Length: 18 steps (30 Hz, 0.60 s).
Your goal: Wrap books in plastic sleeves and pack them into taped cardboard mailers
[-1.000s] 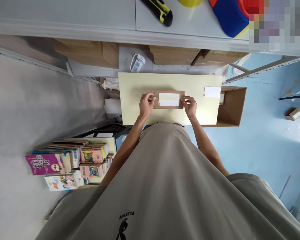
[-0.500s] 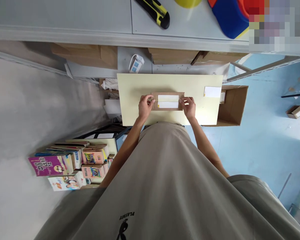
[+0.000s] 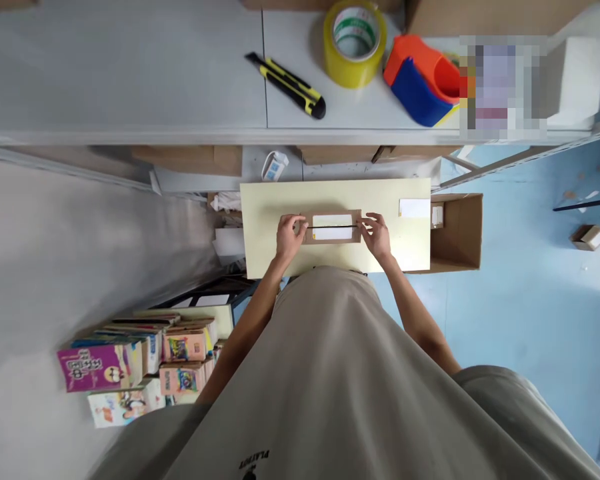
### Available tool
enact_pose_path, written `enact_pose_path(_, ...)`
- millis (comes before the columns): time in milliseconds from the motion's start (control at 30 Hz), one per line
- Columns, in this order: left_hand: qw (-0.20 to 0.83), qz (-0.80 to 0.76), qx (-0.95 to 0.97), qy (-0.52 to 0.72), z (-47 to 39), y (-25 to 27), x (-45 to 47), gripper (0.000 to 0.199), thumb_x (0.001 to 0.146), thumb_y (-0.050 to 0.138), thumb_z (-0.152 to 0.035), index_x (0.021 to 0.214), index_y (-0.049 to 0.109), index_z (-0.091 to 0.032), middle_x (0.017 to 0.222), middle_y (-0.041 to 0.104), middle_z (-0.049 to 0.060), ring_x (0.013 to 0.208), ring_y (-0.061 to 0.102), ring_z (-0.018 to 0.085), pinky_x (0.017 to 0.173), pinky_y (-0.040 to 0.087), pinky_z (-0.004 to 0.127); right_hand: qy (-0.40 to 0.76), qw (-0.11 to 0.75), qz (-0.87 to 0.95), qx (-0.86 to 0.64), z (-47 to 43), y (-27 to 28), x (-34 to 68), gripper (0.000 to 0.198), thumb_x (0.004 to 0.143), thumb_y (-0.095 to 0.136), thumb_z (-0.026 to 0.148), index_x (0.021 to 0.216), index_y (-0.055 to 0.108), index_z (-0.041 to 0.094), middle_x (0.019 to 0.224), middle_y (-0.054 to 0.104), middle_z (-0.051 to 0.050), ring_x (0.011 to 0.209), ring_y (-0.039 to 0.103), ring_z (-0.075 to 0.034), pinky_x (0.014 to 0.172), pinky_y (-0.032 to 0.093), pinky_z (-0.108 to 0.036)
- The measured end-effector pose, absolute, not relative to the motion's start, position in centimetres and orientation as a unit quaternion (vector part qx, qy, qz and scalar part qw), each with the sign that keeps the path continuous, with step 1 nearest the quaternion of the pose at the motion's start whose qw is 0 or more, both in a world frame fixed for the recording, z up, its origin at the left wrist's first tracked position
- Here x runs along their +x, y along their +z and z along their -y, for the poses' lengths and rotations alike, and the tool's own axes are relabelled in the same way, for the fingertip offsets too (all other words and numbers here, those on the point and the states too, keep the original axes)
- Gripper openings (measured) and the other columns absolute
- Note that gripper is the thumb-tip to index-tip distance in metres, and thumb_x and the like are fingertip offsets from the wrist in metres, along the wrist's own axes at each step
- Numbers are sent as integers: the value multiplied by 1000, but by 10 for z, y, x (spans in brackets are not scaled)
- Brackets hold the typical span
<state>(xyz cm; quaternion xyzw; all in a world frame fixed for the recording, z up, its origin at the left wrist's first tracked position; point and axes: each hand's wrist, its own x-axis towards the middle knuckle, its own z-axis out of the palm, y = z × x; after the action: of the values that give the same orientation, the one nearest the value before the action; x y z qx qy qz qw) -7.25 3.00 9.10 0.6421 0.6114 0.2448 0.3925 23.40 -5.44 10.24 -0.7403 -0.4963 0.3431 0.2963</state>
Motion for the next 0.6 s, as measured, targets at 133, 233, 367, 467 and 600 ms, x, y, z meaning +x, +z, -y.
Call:
enact_pose_path(133, 343, -534, 706, 314, -65, 135, -37, 11, 114, 70, -32, 116, 79, -27, 128, 82, 13, 131, 78, 31, 123, 63, 51, 180, 337, 581, -719, 15, 165, 258, 39, 120, 57, 50, 139, 83, 27, 155, 72, -21, 135, 77, -37, 118, 69, -62)
enact_pose_path(233, 308, -455, 748, 372, -103, 183, 8, 21, 121, 62, -36, 124, 81, -26, 130, 85, 11, 128, 79, 28, 122, 63, 50, 59, 363, 614, -698, -37, 223, 284, 43, 124, 50, 48, 157, 71, 31, 163, 67, -19, 155, 66, -40, 131, 58, -72)
enact_pose_path(367, 309, -366, 755, 448, -141, 250, 71, 22, 124, 62, -37, 129, 82, -26, 130, 84, 9, 130, 80, 26, 122, 63, 45, -5, 329, 623, -710, -116, 263, 315, 45, 122, 53, 48, 159, 62, 24, 167, 63, -23, 163, 58, -45, 134, 49, -80)
enact_pose_path(467, 363, -338, 731, 470, -148, 283, 106, 21, 122, 69, -42, 125, 83, -26, 126, 82, 9, 130, 81, 28, 120, 65, 46, -7, 334, 615, -714, -164, 256, 331, 42, 123, 52, 49, 146, 65, 16, 154, 69, -27, 158, 62, -49, 133, 45, -85)
enact_pose_path(600, 431, -323, 697, 474, -132, 290, 120, 22, 118, 76, -46, 120, 83, -25, 123, 83, 8, 125, 83, 28, 116, 67, 45, 30, 363, 619, -695, -186, 243, 340, 39, 125, 51, 53, 135, 66, 18, 136, 77, -22, 146, 72, -46, 133, 46, -84)
